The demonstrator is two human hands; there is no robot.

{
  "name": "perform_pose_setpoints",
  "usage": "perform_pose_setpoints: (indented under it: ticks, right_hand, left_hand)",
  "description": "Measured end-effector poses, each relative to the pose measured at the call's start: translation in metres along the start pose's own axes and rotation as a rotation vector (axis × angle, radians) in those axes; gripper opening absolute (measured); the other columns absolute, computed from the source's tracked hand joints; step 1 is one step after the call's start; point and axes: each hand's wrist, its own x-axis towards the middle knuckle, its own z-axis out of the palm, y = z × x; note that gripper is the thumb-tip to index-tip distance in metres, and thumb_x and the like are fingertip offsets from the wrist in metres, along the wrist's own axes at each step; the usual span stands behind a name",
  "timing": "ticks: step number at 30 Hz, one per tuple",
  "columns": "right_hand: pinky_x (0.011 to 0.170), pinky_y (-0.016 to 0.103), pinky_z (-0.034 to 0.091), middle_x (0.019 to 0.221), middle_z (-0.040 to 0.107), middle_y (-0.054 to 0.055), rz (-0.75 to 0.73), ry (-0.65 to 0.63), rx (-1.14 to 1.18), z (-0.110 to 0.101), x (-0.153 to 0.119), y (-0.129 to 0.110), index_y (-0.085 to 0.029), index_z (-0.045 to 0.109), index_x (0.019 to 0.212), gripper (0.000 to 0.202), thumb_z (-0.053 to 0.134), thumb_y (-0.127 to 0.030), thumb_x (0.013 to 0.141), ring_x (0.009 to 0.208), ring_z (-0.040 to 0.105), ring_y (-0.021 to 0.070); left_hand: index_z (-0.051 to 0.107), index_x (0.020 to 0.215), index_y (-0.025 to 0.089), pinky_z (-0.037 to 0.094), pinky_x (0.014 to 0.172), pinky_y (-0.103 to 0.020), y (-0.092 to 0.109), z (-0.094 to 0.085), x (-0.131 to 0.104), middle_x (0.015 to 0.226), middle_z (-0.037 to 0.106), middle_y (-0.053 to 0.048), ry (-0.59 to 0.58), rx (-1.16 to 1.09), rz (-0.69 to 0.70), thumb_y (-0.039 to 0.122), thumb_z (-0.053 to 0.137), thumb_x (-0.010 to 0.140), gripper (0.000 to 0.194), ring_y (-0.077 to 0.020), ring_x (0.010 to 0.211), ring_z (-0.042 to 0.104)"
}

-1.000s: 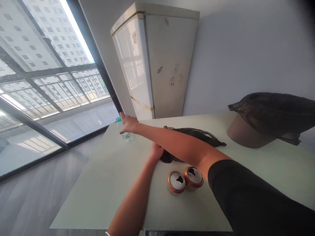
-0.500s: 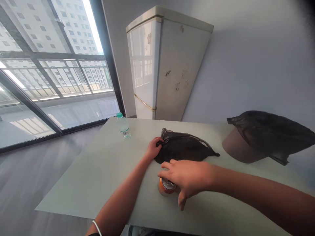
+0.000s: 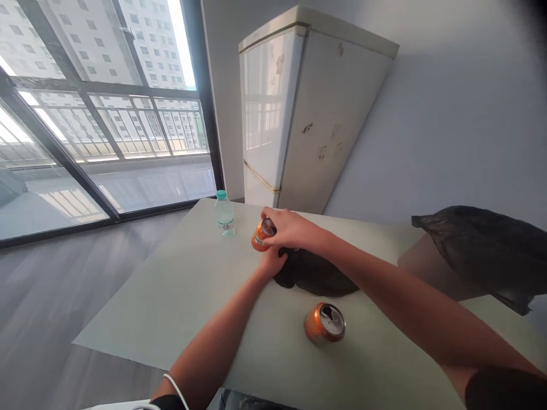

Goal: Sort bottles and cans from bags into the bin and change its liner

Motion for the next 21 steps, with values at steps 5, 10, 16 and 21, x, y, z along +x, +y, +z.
perform_pose_setpoints:
  ticks: [5,10,16,21]
  right_hand:
    - [0.066,0.026,0.041,0.116,0.072,0.011,0.117,-0.012,-0.074,0.028,0.082,0.020,-0.017,0.065,0.111,0.042,0.085,-0.031,0.076,0.102,0.066,0.0241]
    - [0.066,0.026,0.045,0.113,0.075,0.009,0.133,-0.052,-0.097,0.050,0.103,0.018,-0.018,0.068,0.108,0.040,0.086,-0.028,0.074,0.096,0.069,0.0239]
    - [0.082,0.030,0.052,0.131,0.069,0.015,0.139,-0.020,-0.088,0.054,0.104,0.016,-0.017,0.063,0.131,0.073,0.094,-0.039,0.069,0.111,0.068,0.0286]
    - [0.097,0.030,0.048,0.142,0.064,0.011,0.088,0.117,-0.055,0.013,0.028,0.032,-0.022,0.059,0.142,0.059,0.077,-0.046,0.090,0.124,0.064,0.0246]
  left_hand:
    - [0.069,0.105,0.019,0.054,0.107,-0.040,-0.007,0.015,-0.001,0.118,0.073,-0.008,0.472,-0.855,0.019,0.001,0.052,0.073,0.040,-0.0241,0.114,0.068]
    - [0.066,0.107,0.020,0.053,0.103,-0.042,-0.008,0.021,0.002,0.113,0.074,-0.008,0.524,-1.010,0.022,0.007,0.054,0.081,0.031,-0.0250,0.109,0.068]
    - [0.056,0.111,0.023,0.049,0.097,-0.038,-0.008,0.019,0.001,0.112,0.071,-0.008,0.524,-1.137,-0.082,0.020,0.050,0.096,0.016,-0.0235,0.104,0.065]
    - [0.050,0.098,0.024,0.045,0.087,-0.033,-0.008,0.021,0.004,0.099,0.065,-0.003,0.499,-1.203,-0.102,0.026,0.047,0.099,0.003,-0.0201,0.092,0.059]
